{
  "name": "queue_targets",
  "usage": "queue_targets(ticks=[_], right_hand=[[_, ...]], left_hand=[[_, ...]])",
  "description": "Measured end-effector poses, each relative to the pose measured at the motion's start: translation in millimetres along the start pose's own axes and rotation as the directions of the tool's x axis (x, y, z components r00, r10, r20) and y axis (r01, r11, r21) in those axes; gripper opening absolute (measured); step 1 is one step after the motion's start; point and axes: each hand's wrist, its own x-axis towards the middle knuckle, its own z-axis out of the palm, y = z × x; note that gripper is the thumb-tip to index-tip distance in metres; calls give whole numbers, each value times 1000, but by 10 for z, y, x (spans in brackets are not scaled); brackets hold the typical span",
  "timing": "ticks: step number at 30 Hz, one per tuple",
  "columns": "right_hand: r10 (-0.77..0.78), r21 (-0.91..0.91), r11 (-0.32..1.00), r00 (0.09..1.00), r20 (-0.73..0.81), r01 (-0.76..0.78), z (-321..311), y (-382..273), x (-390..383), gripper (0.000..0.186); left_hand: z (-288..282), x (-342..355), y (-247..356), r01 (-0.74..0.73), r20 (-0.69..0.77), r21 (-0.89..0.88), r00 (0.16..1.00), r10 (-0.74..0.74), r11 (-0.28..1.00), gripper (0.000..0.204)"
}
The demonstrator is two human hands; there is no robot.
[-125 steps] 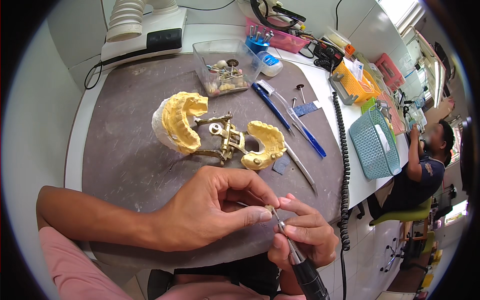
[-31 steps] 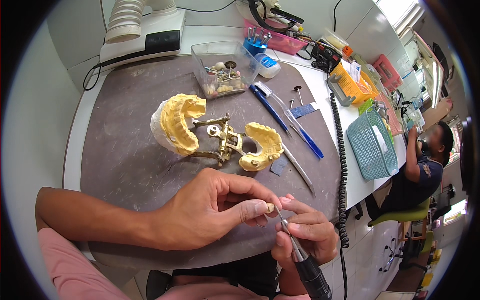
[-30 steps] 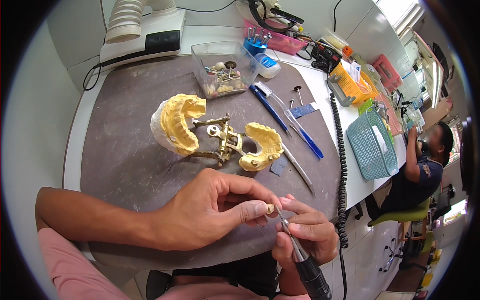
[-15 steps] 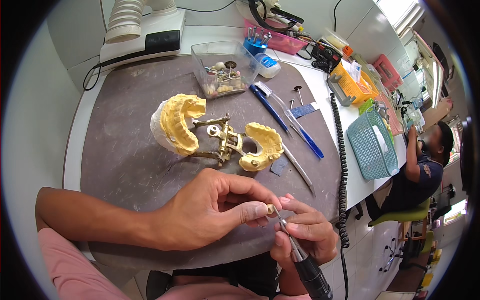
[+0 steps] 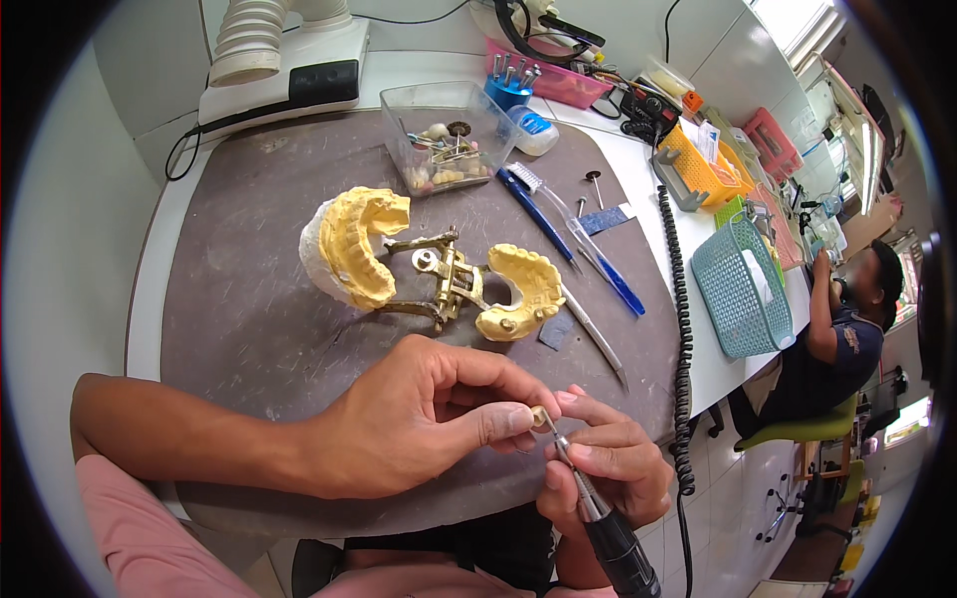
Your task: The person places a set of prosthetic teeth onto a dental cast held in an articulator, scrapes the surface of the cast with a metal pick, and uses a handheld rotary tool to grind a small dental prosthetic component.
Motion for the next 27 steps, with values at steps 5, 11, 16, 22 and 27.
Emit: queue_targets(ticks=[5,11,16,22,27], right_hand=[[27,22,999,1000,-9,-26,1,-16,-7,23],[-9,41,999,998,-60,11,38,13,14,25],[-29,82,996,992,-124,39,43,16,10,25],[-26,21,999,999,-46,27,32,-8,50,25],[-16,22,1000,999,-39,17,23,5,34,26]], left_hand=[[5,-2,-7,-8,3,4,1000,8,1000,23],[-6,-1,-9,-10,-9,12,1000,10,1000,22],[4,9,-1,-25,-12,40,1000,26,999,21],[-1,13,-25,-18,-13,17,1000,18,1000,21],[-6,14,-20,-24,-4,17,1000,24,1000,21]])
